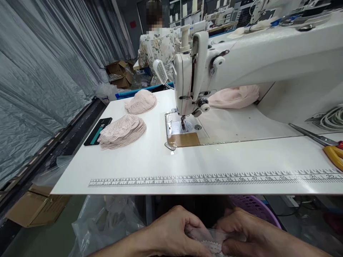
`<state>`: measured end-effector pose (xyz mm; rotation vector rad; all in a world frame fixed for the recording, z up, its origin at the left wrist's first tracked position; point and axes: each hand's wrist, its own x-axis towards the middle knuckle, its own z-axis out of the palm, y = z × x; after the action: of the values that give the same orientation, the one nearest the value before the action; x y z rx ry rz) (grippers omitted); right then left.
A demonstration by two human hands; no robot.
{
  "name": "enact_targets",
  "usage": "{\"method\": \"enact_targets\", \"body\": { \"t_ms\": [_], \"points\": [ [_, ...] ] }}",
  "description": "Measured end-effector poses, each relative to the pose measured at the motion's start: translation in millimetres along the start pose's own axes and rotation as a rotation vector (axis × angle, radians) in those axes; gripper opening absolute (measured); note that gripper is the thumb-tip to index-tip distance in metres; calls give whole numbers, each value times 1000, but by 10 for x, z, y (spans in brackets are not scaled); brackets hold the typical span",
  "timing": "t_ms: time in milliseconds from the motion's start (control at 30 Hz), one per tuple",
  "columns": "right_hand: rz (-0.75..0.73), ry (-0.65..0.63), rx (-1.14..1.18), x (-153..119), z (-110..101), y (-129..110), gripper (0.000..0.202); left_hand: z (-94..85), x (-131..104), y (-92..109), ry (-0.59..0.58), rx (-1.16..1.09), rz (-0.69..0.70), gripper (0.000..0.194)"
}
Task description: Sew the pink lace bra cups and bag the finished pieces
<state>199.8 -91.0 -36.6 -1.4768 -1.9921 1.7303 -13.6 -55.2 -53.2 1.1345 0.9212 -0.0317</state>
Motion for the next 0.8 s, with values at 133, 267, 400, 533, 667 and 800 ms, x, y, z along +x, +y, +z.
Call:
{"method": "enact_targets", "body": {
  "t_ms": [133, 267, 400, 533, 667, 800],
  "points": [
    [88, -16, 0, -19, -25, 49, 14, 48, 70, 0, 47, -15, -19, 21],
    [147, 16, -40, -43, 1, 124, 35, -4, 43, -22, 41, -80, -38, 29],
    [82, -2, -60, -33, 42, 101, 32, -54, -9, -4, 6, -36, -13, 41],
    [77, -17, -70, -26, 32, 7, 26, -40, 10, 37, -2, 138, 41, 46],
    [52, -1, -61, -105, 37, 119, 36, -19, 65, 18, -24, 157, 3, 47],
    [-37, 120, -38, -207, 114, 456, 56, -68, 76, -76, -52, 98, 66, 45]
  ]
}}
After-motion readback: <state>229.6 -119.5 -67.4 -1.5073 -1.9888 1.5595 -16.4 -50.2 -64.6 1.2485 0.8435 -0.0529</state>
